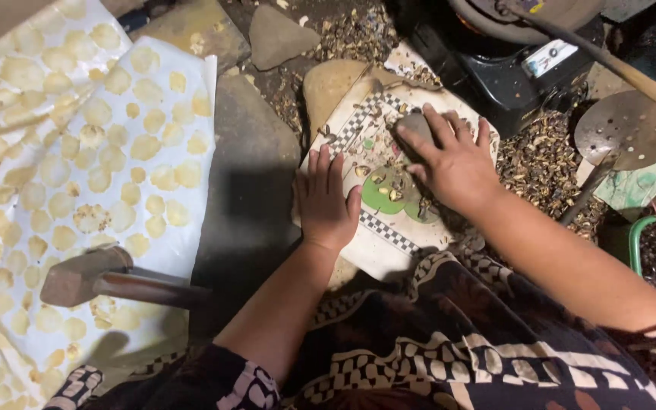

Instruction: Roasting nuts in a pan, crushing them with a stone, and flattening them with a wooden mallet

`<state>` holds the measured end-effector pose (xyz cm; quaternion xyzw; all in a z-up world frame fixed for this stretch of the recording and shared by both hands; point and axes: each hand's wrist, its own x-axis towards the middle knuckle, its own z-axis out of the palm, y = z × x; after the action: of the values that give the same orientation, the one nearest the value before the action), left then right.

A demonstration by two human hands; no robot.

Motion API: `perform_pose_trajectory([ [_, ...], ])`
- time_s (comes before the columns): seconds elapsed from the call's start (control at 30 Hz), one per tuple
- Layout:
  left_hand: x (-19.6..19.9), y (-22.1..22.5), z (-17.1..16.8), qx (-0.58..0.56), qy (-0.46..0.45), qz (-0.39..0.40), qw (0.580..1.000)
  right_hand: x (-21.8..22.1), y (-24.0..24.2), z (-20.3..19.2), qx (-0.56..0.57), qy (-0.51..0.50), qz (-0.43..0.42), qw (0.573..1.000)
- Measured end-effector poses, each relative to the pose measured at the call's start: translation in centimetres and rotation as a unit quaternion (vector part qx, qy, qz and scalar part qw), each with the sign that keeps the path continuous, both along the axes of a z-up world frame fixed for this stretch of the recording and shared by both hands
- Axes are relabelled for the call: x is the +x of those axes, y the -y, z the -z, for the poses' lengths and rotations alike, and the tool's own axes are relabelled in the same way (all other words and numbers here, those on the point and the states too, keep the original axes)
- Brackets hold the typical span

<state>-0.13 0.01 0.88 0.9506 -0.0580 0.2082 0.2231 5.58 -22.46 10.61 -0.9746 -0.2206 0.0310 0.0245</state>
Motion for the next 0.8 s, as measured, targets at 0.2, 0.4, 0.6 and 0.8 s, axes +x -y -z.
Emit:
perform_pose_trajectory([
  [0.2,-0.1,-0.2,0.5,0.007,-0.009,-0.003,1.0,0.0,-2.3,9.9,0.13,-0.069,-0.08,0.986],
  [0.4,-0.2,-0.2,0.9,0.007,-0.002,-0.01,1.0,2.4,-4.4,6.0,0.071,-0.186,-0.063,0.978],
  [0.6,-0.1,-0.4,0.5,-0.003,-0.001,0.001,1.0,1.9,-0.7,0.7,0.144,-0.186,0.039,0.971],
  [0.8,0.0,-0.4,0.9,0.014,0.003,-0.004,1.0,-1.6,-2.1,2.6,0.157,-0.214,-0.024,0.964],
])
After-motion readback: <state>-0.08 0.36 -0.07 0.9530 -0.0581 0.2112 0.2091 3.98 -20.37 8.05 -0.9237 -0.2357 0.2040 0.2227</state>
